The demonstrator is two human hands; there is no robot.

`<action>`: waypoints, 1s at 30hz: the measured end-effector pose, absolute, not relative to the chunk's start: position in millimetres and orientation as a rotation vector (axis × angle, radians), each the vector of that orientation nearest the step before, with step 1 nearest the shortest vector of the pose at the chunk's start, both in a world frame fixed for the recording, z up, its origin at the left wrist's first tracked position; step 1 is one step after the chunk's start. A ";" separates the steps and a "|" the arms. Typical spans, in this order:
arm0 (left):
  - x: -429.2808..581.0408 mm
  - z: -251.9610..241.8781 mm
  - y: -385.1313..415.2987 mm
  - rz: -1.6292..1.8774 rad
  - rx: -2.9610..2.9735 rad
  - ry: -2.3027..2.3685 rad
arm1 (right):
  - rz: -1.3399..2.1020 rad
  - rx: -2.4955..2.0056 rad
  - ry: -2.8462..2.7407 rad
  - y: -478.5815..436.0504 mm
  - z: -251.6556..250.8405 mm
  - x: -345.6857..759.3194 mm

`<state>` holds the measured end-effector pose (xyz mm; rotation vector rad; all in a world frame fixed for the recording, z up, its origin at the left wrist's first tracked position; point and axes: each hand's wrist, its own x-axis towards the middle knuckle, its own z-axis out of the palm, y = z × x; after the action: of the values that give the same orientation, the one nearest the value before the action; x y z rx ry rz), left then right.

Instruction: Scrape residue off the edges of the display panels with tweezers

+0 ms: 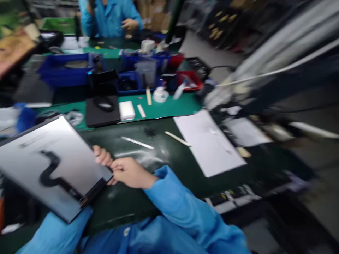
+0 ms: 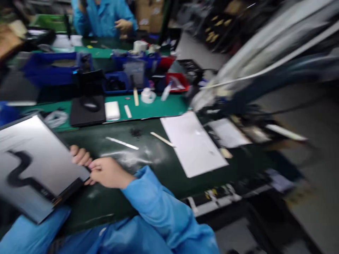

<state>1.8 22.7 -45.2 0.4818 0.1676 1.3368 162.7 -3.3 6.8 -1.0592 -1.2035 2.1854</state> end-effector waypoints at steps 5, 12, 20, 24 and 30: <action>-2.0 -19.3 9.1 1.306 0.469 0.320 | 2.252 -0.893 -1.199 1.3 9.7 166.2; -2.9 -22.9 9.8 1.321 0.476 0.357 | 2.246 -0.962 -1.250 -0.2 18.9 164.6; -2.7 -23.3 10.8 1.312 0.448 0.445 | 2.194 -0.992 -1.390 -0.8 11.9 166.6; -5.0 -30.3 11.2 1.304 0.510 0.305 | 2.195 -1.000 -1.383 -1.7 8.6 166.2; -3.5 -36.5 16.9 1.269 0.719 0.025 | 2.149 -1.149 -1.322 -4.9 1.4 161.3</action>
<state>-3.5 16.9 -36.5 0.7194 0.0246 1.2687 161.3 -4.9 1.4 -1.1493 -1.3216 2.1489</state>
